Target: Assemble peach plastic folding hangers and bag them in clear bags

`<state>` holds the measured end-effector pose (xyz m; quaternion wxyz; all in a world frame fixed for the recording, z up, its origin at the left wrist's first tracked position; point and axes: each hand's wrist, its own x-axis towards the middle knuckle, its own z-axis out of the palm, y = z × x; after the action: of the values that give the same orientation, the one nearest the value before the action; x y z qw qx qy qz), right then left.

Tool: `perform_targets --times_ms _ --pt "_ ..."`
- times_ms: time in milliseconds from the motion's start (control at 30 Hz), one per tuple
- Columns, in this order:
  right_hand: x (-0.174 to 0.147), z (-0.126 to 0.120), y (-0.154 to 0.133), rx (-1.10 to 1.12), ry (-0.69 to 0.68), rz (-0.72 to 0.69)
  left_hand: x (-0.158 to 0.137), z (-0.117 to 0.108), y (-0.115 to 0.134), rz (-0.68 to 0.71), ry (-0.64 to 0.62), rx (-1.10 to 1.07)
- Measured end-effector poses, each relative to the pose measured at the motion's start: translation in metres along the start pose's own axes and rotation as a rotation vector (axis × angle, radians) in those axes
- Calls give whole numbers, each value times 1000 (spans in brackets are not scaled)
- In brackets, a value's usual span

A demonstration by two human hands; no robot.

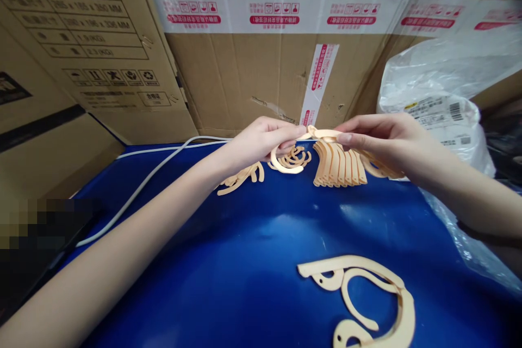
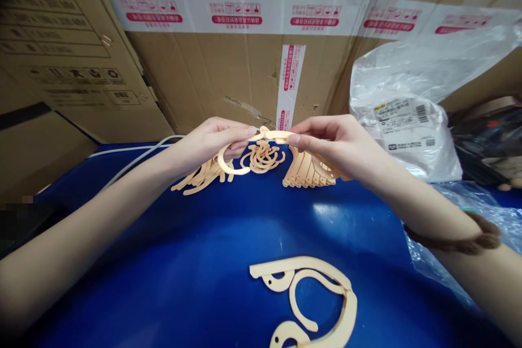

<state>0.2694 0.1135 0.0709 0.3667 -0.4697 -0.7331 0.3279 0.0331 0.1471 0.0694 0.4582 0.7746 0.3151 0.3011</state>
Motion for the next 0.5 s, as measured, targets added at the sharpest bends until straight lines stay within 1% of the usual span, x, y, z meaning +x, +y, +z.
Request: perform_targets --times_ms 67,100,133,167,200,267,300,333,367,400,467,500 --pt "1 -2 1 109 -57 100 -1 0 0 11 2 -12" --pt "1 -2 2 136 -74 123 -1 -1 -1 11 -7 -20" --pt "1 -2 3 115 -76 107 -1 -2 -2 8 -23 -30" --pt "1 -2 4 46 -67 60 -1 -3 -3 4 -47 -41" --pt "1 -1 5 -68 -47 -13 -2 -3 -4 2 -77 -51" --pt "1 2 7 -385 22 -202 -2 -2 -7 17 -130 -62" --pt "0 4 8 -542 45 -287 -2 0 -9 34 -135 -52" --pt "0 6 9 -661 54 -348 -3 3 -10 60 -112 -23" --pt "0 7 10 -722 50 -376 -4 7 -11 100 -62 31" --pt "0 9 11 -720 35 -374 -5 12 -12 155 14 103" --pt "3 9 12 -583 23 -315 -7 23 -15 275 170 257" --pt "5 8 13 -466 53 -263 -7 28 -17 320 230 315"
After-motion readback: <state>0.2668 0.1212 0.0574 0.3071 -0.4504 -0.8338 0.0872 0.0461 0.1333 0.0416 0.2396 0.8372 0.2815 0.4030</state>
